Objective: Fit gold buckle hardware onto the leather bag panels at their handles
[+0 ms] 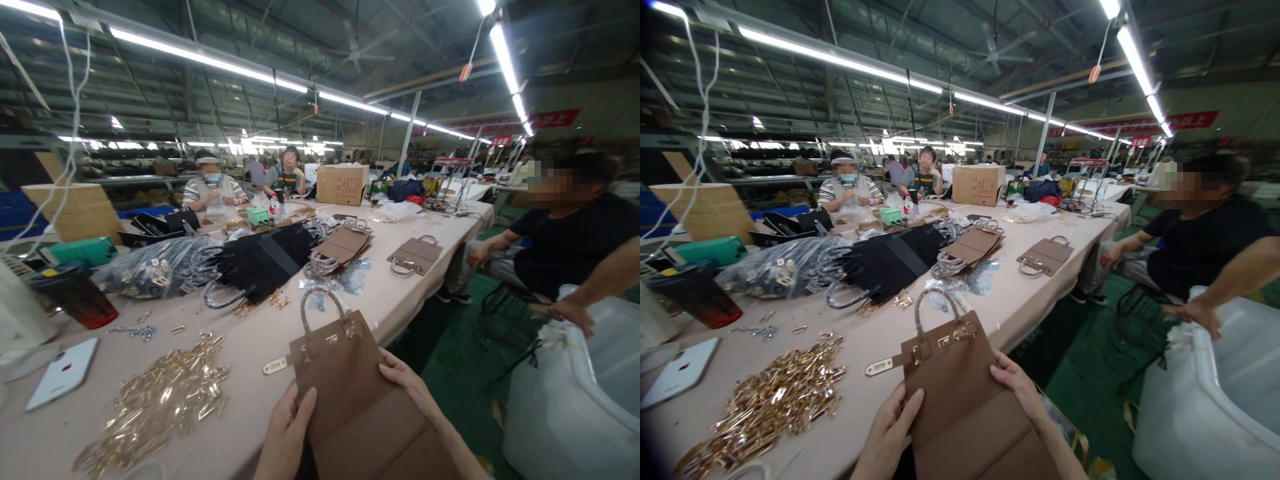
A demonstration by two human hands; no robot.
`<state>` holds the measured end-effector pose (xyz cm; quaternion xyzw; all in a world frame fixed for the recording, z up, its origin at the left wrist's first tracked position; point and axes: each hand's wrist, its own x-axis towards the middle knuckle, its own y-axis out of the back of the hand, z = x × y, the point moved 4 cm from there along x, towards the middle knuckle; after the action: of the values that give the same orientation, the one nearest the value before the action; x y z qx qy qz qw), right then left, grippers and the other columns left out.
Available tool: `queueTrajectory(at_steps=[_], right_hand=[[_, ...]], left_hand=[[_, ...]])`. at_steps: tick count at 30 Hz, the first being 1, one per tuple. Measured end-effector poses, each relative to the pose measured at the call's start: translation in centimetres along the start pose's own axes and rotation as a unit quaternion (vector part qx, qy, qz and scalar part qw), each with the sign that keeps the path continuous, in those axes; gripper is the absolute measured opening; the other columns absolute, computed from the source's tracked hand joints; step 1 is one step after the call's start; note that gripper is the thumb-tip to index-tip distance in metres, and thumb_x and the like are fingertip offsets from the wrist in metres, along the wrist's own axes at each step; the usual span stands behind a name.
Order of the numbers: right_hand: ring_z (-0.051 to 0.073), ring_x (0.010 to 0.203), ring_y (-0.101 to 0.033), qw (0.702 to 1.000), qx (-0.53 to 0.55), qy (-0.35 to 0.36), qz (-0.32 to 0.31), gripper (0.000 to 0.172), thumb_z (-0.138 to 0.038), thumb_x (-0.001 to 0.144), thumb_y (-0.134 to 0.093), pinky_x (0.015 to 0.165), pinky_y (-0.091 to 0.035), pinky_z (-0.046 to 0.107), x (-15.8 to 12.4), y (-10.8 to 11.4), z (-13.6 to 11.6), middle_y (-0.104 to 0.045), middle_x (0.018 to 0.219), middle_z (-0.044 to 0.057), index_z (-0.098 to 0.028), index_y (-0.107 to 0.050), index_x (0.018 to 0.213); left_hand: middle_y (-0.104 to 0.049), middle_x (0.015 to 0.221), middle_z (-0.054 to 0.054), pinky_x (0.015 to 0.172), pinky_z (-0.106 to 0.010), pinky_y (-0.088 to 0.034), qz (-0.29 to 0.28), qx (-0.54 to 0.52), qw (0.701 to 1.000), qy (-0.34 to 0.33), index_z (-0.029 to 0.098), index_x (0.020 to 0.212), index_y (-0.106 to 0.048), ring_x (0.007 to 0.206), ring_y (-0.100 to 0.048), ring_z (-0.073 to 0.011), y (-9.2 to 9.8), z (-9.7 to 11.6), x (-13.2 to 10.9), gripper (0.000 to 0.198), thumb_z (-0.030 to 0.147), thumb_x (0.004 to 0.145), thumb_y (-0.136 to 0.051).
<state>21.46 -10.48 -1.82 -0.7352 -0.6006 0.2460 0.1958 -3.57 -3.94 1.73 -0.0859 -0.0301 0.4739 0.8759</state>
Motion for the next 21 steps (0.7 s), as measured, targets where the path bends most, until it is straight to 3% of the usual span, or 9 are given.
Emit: queueTrajectory(at_steps=[5,11,21], right_hand=[[0.032,0.118,-0.073,1.000,-0.008,-0.002,-0.014,0.059,-0.043,0.080,-0.084,0.108,-0.051,0.050,-0.6,-0.1,0.2,-0.078,0.124,0.009,-0.025,-0.067,0.133],[0.034,0.120,-0.072,1.000,0.007,-0.020,0.002,0.065,-0.043,0.079,-0.080,0.109,-0.049,0.052,-1.5,0.1,0.3,-0.077,0.124,0.010,-0.026,-0.064,0.140],[0.036,0.124,-0.070,0.998,0.007,-0.063,-0.024,0.078,-0.030,0.072,-0.086,0.109,-0.049,0.053,-2.2,-1.5,-0.3,-0.075,0.130,0.012,-0.026,-0.059,0.145]], left_hand=[[-0.073,0.134,-0.014,0.116,-0.052,-0.047,0.012,-0.012,1.000,0.010,0.018,0.130,-0.071,0.129,-0.065,-0.0352,0.1,-0.6,0.1,0.059,0.061,0.090,-0.068],[-0.075,0.130,-0.013,0.107,-0.050,-0.055,0.050,-0.014,0.998,0.026,0.020,0.129,-0.072,0.122,-0.069,-0.0354,0.1,-1.0,0.1,0.062,0.064,0.086,-0.070],[-0.074,0.131,-0.013,0.107,-0.046,-0.054,0.008,0.026,0.999,-0.021,0.018,0.131,-0.071,0.119,-0.069,-0.0332,0.6,0.0,0.5,0.056,0.059,0.092,-0.066]])
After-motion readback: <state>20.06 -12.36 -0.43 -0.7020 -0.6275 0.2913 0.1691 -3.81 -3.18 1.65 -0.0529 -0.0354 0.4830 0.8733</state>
